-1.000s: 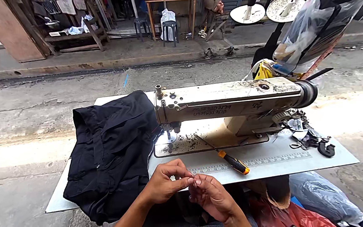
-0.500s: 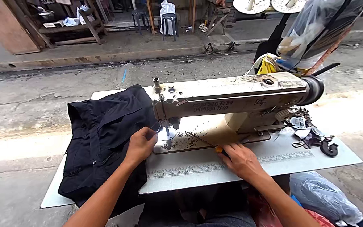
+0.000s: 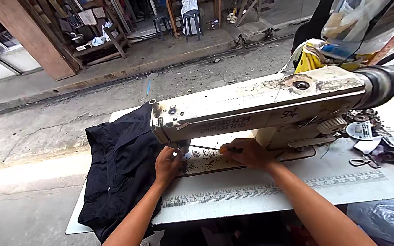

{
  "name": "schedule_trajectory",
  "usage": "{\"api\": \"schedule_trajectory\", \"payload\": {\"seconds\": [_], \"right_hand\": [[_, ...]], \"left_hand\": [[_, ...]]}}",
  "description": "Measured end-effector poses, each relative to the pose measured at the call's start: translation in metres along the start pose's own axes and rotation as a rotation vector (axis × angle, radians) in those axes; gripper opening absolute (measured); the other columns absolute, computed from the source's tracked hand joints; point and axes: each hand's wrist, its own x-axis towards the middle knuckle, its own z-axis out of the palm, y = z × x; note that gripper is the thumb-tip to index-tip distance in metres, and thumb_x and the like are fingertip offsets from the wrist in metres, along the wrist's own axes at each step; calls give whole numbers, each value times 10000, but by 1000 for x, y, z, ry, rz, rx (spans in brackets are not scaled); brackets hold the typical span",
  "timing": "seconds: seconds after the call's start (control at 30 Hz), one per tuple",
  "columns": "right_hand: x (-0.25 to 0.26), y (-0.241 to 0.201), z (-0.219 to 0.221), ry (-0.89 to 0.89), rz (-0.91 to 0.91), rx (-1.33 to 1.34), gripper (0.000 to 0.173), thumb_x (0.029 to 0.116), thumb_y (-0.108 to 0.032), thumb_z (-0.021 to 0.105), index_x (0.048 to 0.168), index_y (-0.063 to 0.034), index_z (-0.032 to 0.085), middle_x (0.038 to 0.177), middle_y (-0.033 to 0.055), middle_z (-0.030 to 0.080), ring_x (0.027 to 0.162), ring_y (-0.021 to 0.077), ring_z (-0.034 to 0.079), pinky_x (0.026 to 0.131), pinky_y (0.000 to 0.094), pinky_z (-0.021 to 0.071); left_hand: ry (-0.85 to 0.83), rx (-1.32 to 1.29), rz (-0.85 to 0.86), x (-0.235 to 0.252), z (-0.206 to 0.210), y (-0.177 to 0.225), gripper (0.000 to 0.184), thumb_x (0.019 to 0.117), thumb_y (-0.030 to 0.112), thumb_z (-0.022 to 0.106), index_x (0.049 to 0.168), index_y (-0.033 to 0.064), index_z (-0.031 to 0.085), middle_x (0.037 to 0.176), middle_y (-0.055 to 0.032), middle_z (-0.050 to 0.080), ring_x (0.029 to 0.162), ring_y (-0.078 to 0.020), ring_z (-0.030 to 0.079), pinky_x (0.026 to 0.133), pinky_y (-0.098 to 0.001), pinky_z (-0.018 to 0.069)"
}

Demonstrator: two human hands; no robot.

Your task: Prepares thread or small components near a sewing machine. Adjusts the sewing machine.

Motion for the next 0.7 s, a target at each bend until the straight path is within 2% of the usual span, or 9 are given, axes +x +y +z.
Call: {"api": "schedule_trajectory", "payload": {"seconds": [0.2, 0.47, 0.7], "right_hand": [[2, -2, -3, -76, 93, 25, 318, 1000, -362, 656, 1162, -117, 777, 1023, 70, 738, 963, 147, 671, 890, 362, 517], [2, 1, 0, -50, 92, 29, 316, 997, -396, 652, 1130, -147, 792, 940, 41, 739, 897, 117, 663, 843, 361, 515], [6, -8, -4, -80, 136, 29, 313, 1000, -381, 652, 1117, -125, 791, 914, 57, 725, 877, 132, 646, 830, 371, 498]], "left_hand": [[11, 30, 27, -4, 5, -4, 192, 950, 179, 653, 983, 23, 761, 952, -126, 717, 890, -239, 681, 835, -448, 541], [24, 28, 38, -4, 6, -6, 190, 946, 175, 650, 970, 25, 763, 950, -122, 720, 900, -237, 683, 844, -441, 538], [28, 29, 41, -2, 6, -4, 201, 951, 178, 641, 973, 21, 766, 952, -125, 721, 919, -242, 689, 860, -443, 539]]}}
